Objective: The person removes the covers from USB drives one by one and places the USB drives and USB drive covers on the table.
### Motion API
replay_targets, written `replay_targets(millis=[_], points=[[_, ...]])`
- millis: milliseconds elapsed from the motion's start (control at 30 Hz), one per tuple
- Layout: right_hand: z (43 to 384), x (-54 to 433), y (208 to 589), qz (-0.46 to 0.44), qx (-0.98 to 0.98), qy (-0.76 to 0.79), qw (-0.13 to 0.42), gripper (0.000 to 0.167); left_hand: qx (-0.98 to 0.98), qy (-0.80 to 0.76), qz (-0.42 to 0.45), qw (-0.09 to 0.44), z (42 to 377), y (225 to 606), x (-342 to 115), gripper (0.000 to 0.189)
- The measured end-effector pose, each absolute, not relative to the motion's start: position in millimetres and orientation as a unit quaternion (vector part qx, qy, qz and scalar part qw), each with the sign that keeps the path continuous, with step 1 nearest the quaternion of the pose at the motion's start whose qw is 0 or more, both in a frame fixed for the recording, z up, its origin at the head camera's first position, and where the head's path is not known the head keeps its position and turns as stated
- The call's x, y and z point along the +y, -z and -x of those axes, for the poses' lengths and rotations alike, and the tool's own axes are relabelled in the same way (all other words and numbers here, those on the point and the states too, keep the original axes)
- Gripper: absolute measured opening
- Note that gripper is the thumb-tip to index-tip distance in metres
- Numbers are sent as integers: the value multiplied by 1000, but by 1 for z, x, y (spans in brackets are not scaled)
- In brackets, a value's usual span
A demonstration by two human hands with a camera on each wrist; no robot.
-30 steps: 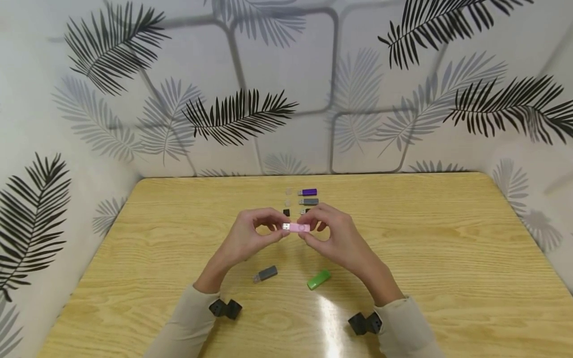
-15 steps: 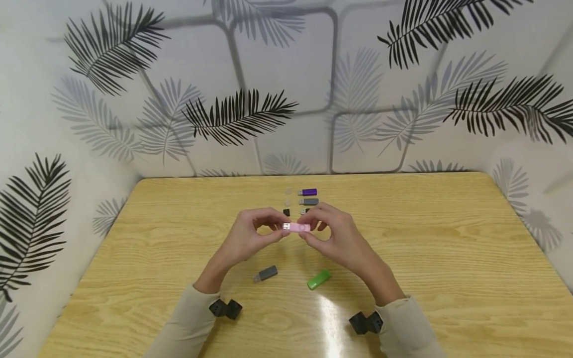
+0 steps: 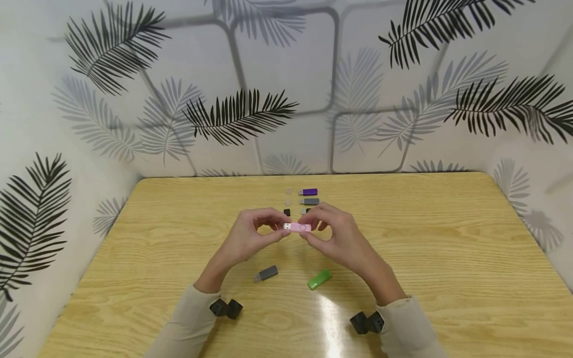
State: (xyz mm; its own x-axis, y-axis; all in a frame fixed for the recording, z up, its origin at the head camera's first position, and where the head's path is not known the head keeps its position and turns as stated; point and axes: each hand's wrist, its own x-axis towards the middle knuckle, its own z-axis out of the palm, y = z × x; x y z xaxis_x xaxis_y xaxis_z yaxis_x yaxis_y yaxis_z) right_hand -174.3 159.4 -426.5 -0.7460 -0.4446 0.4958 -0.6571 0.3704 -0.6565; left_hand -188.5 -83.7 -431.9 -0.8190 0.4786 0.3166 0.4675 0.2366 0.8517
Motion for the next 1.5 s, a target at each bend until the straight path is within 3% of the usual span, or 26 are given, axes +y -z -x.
replay_targets(millis=[1067,1333,1500], points=[[176,163,424,-359,-806,-454,124,25,779,-547,-306,9,189,427,-88,15],[179,196,418,-343,-810,-440,180,33,744,-607,-276,-54,200,421,-127,18],[179,199,414,-342,-809,-443,181,32,750,-600,-274,-45,203,420,-127,18]])
